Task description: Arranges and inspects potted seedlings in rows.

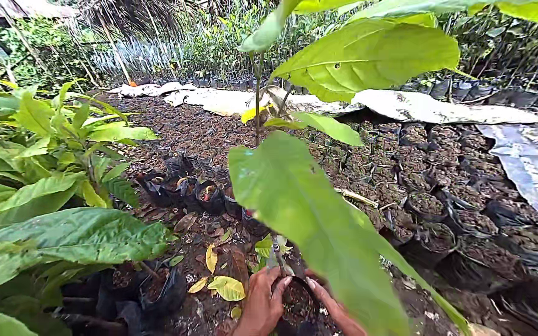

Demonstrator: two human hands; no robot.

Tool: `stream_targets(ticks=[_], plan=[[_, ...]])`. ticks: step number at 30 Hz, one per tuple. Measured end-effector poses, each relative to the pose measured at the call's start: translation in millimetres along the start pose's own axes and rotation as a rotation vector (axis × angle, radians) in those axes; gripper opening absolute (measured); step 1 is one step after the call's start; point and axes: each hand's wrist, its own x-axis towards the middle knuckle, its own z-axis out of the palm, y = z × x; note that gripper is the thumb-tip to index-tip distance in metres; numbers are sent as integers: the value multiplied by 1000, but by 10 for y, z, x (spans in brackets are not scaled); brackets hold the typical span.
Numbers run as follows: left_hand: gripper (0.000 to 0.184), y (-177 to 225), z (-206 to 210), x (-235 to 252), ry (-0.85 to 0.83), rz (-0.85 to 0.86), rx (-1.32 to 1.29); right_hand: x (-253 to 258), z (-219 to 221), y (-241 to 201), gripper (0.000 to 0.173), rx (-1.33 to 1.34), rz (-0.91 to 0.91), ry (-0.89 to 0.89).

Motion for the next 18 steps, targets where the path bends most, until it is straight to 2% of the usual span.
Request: stream_targets(ticks=[3, 6, 9, 11, 13, 14, 16, 18], plan=[[17, -27, -48, 2, 20, -30, -53, -104, -61, 183, 24, -3, -17, -30], [17, 18, -102, 11, 57, -66, -121, -144, -139, 149, 22, 7, 36, -61], [17, -43, -161, 31, 47, -79, -160, -92, -177, 90, 24, 79, 42, -14], [17, -221, -186, -31, 9, -66, -130, 39, -216, 15, 32, 181, -7, 50], [17, -515, -168, -83, -49, -38, -76, 242, -281, -126, 51, 247, -78, 90], [18, -513, -163, -83, -63, -35, -91, 350, -320, -212, 61, 257, -108, 107], [20, -284, -166, -15, -23, -78, -138, 546, -393, -376, 73, 252, -157, 126], [21, -16, -227, 48, -23, -152, -176, 662, -438, -461, 71, 272, -200, 116]])
